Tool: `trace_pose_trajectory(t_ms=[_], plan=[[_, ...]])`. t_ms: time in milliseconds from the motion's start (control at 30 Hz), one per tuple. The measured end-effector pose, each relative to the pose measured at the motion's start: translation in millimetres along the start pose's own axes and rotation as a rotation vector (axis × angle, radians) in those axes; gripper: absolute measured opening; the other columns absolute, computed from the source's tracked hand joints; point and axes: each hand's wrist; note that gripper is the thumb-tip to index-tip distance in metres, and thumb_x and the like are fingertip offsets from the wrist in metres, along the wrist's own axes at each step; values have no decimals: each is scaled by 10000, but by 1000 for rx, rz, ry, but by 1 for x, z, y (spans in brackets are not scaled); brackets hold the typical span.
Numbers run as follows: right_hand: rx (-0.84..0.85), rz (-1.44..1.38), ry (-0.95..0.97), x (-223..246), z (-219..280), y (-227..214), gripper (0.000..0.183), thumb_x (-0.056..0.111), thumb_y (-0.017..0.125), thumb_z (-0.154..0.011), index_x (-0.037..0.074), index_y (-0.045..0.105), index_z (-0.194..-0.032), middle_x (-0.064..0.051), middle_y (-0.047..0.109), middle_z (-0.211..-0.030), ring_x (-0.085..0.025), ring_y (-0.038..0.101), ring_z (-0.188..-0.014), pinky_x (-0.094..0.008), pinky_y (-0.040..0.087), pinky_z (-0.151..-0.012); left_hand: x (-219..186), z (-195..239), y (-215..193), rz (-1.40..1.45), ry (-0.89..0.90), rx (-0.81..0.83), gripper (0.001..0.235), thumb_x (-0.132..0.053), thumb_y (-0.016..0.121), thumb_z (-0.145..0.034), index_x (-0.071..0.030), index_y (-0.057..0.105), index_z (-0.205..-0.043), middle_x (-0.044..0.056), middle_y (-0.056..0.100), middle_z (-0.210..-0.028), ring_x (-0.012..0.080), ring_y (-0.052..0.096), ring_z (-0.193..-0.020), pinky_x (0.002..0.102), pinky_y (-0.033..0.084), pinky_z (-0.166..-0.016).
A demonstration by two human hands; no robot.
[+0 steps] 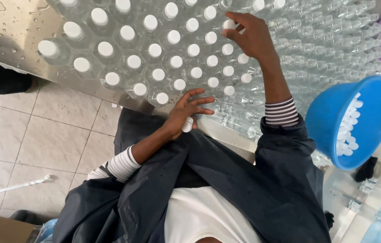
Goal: The person stands at a metal table and repeatedly picks up white bottle caps from a blue bowl to screw onto rows of clear plastic bottles. The person handles the caps and bottles by hand, working through the rows on the table.
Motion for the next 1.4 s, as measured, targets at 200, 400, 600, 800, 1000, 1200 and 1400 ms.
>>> trace_pose_trajectory(t_ms=[200, 400, 600, 800, 1000, 1200, 1400], plan=[[205, -209, 370, 19, -31, -25, 299, 377, 724, -1137, 94, 797, -1202, -50, 743, -764, -87, 663, -622, -232, 517, -590, -18, -2, 10, -23, -93, -46, 515, -131, 673, -989, -78, 517, -1476, 211, 741, -1393, 258, 817, -995, 244, 518, -429], [322, -241, 442, 27, -44, -31, 440, 499, 652, -1134, 65, 728, -1127, -86, 812, -888, -63, 650, -609, -234, 510, -629, -24, -19, 2, 15, -123, -22, 455, -99, 635, -1026, -87, 526, -1467, 207, 744, -1382, 247, 811, -1011, 242, 528, -433], [420, -607, 663, 14, -55, -32, 392, 422, 736, -1068, 97, 577, -1219, -176, 791, -1002, -134, 722, -715, -210, 445, -497, -17, -32, -3, -96, -220, 180, 386, -97, 551, -1053, -93, 539, -1438, 204, 755, -1352, 255, 812, -995, 245, 501, -418], [331, -425, 631, 24, -49, -20, 284, 392, 708, -1137, 126, 643, -1215, -91, 772, -868, -114, 658, -584, -242, 500, -516, -12, -51, -3, -85, -296, 274, 364, -65, 570, -1064, -84, 583, -1427, 181, 771, -1332, 227, 816, -912, 247, 530, -431], [276, -417, 662, 31, -46, -16, 368, 485, 644, -1128, 122, 578, -1128, -49, 707, -831, -105, 603, -519, -248, 442, -468, -13, -61, -2, -79, -327, 279, 328, -101, 512, -1084, -91, 580, -1405, 200, 781, -1294, 233, 809, -864, 235, 490, -423], [275, -504, 634, 29, -47, -18, 362, 471, 670, -1121, 124, 625, -1215, -104, 749, -906, -114, 759, -793, -267, 665, -647, -18, -52, -2, -106, -320, 288, 346, -73, 534, -1051, -83, 597, -1392, 187, 790, -1277, 217, 810, -850, 233, 496, -432], [277, -693, 749, 18, -32, -12, 334, 256, 729, -1080, 116, 635, -1369, -116, 781, -1034, -67, 583, -542, -182, 417, -443, -15, -45, -5, -80, -282, 288, 310, -74, 522, -1093, -67, 601, -1393, 199, 784, -1274, 225, 803, -854, 250, 519, -445]])
Point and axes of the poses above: each hand's wrist, its own z-axis away from the middle knuckle, its own y-axis out of the palm, x = y × z
